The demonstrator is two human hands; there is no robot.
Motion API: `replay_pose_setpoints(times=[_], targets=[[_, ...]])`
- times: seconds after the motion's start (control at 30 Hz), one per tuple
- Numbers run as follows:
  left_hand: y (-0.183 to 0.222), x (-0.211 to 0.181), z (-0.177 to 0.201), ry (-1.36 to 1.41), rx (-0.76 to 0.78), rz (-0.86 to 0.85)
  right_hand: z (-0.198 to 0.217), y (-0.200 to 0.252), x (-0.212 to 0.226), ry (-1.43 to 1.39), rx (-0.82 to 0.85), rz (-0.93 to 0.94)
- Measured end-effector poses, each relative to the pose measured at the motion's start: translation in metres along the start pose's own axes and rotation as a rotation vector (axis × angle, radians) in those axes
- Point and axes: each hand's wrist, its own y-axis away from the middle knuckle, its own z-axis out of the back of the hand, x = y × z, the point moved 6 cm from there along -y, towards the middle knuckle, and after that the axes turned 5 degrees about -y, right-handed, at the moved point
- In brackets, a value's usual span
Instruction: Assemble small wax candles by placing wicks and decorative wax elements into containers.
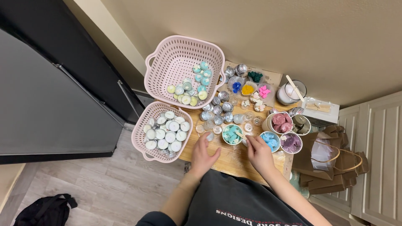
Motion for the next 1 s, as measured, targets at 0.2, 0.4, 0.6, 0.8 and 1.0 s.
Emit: replay_pose_setpoints(times=[0.2,0.4,0.6,0.8,1.0], targets=[[-0.035,-0.047,0.003,-0.037,0.141,-0.07,0.0,0.002,0.004,-0.09,-0.065,0.01],[-0.066,-0.082,0.001,-0.058,0.248,-0.34,-0.018,0.023,-0.026,-0.004,-0.056,-0.045],[-0.073,-0.066,-0.017,-0.182,0.583,-0.337,-0.016,0.044,-0.038,-0.089,-0.09,-0.385],[-0.077,-0.062,-0.015,-0.133,0.524,-0.501,-0.021,0.06,-0.041,-0.074,-0.185,-0.437],[-0.084,-0.038,-0.038,-0.172,0.577,-0.548,0.0,0.074,-0.028,0.023,-0.329,-0.356]])
